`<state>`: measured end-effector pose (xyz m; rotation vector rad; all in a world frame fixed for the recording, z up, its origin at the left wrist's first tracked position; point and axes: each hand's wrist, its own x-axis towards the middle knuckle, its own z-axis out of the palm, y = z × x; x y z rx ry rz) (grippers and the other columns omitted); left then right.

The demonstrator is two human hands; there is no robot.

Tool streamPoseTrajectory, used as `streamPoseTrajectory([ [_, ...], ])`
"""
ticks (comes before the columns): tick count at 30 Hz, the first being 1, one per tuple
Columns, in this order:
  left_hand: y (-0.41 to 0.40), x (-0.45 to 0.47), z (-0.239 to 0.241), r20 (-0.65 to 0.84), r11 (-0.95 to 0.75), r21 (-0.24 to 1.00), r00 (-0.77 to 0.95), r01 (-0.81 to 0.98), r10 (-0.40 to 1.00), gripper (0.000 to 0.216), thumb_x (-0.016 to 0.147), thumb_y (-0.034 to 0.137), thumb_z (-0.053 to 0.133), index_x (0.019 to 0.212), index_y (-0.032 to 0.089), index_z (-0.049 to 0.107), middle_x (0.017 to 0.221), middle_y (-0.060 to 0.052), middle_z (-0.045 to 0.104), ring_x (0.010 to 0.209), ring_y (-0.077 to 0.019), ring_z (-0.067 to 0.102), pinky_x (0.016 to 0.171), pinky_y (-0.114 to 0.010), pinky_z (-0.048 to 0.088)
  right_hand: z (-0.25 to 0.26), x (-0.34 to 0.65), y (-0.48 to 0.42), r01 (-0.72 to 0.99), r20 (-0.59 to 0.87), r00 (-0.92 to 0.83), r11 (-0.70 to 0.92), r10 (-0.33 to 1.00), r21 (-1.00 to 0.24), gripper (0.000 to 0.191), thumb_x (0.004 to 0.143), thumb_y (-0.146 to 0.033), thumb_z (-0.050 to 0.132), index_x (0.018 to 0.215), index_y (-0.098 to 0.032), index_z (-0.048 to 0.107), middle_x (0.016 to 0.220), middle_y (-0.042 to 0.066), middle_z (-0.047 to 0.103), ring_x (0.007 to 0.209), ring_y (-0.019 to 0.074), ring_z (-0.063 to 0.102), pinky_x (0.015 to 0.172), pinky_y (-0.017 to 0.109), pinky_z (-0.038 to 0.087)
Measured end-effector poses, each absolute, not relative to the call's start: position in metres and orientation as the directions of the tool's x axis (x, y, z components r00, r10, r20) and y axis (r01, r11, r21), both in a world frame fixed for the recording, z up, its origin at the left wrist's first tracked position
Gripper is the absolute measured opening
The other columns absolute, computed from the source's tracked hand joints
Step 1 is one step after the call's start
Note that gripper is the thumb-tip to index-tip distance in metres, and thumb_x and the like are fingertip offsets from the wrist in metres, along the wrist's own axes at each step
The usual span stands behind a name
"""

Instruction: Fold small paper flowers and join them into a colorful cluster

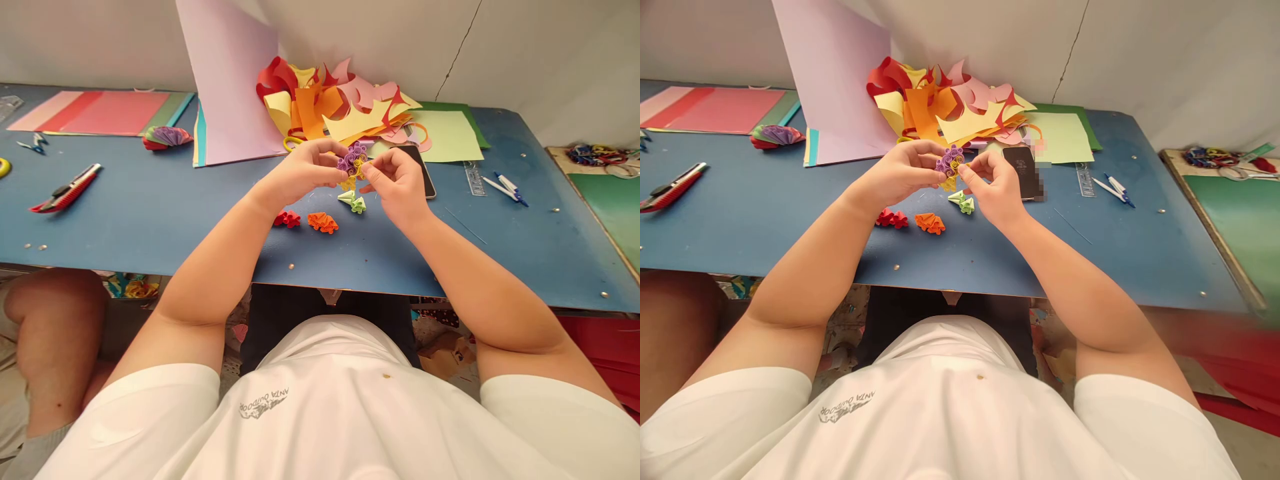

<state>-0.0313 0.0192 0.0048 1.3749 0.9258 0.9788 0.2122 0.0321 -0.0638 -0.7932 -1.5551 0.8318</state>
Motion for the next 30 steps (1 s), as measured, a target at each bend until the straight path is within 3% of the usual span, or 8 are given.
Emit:
streamPoseTrajectory([
  [7, 0.018, -0.032, 0.007, 0.035, -0.032, 0.999, 0.358, -0.013, 0.933, 0.036, 0.084, 0.014, 0.104, 0.112, 0.024, 0.083, 0.1, -0.003, 0.086, 0.089, -0.0164, 0.082, 0.094, -0.039, 0.072, -0.06, 0.222, 0.038, 0.04, 0.482, -0.193, 0.498, 0.855, -0.866, 0.086, 0.088, -0.113, 0.094, 0.102, -0.032, 0.072, 0.097, 0.001, 0.073, 0.094, 0.0257, 0.085, 0.069, 0.042, 0.081],
  [13, 0.022, -0.034, 0.004, 0.009, -0.003, 1.0, 0.338, -0.019, 0.941, 0.039, 0.084, 0.014, 0.104, 0.115, 0.024, 0.082, 0.104, -0.004, 0.086, 0.096, -0.0205, 0.086, 0.103, -0.044, 0.073, -0.063, 0.224, 0.041, 0.02, 0.471, -0.205, 0.485, 0.858, -0.874, 0.088, 0.081, -0.115, 0.096, 0.103, -0.033, 0.072, 0.098, 0.001, 0.076, 0.094, 0.026, 0.083, 0.072, 0.045, 0.083],
  [15, 0.022, -0.034, 0.004, 0.003, 0.003, 1.0, 0.335, -0.018, 0.942, 0.04, 0.085, 0.015, 0.105, 0.116, 0.023, 0.082, 0.105, -0.005, 0.086, 0.097, -0.0211, 0.086, 0.103, -0.044, 0.072, -0.067, 0.224, 0.044, 0.023, 0.478, -0.21, 0.493, 0.853, -0.87, 0.083, 0.087, -0.11, 0.095, 0.106, -0.033, 0.071, 0.103, 0.002, 0.077, 0.098, 0.0272, 0.083, 0.076, 0.047, 0.084],
  [19, 0.018, -0.033, 0.008, 0.028, -0.016, 0.999, 0.353, -0.037, 0.935, 0.04, 0.084, 0.013, 0.104, 0.116, 0.022, 0.083, 0.107, -0.004, 0.088, 0.094, -0.017, 0.084, 0.094, -0.036, 0.069, -0.072, 0.223, 0.045, 0.041, 0.516, -0.214, 0.535, 0.83, -0.844, 0.074, 0.099, -0.103, 0.09, 0.113, -0.033, 0.07, 0.11, 0.003, 0.079, 0.104, 0.0274, 0.084, 0.081, 0.048, 0.085],
  [26, 0.019, -0.034, 0.009, 0.064, -0.056, 0.998, 0.378, -0.031, 0.924, 0.042, 0.081, 0.01, 0.1, 0.117, 0.023, 0.085, 0.105, -0.002, 0.09, 0.087, -0.013, 0.081, 0.086, -0.03, 0.066, -0.065, 0.218, 0.034, -0.019, 0.534, -0.191, 0.541, 0.824, -0.841, 0.079, 0.091, -0.105, 0.098, 0.114, -0.033, 0.076, 0.114, 0.003, 0.084, 0.101, 0.0256, 0.087, 0.078, 0.043, 0.085],
  [30, 0.024, -0.036, 0.005, 0.081, -0.071, 0.997, 0.387, -0.039, 0.919, 0.044, 0.079, 0.011, 0.102, 0.118, 0.024, 0.085, 0.107, -0.001, 0.09, 0.088, -0.0126, 0.081, 0.084, -0.029, 0.064, -0.064, 0.218, 0.032, 0.004, 0.545, -0.202, 0.558, 0.814, -0.83, 0.079, 0.094, -0.106, 0.095, 0.118, -0.033, 0.078, 0.12, 0.004, 0.085, 0.104, 0.0255, 0.088, 0.079, 0.043, 0.085],
])
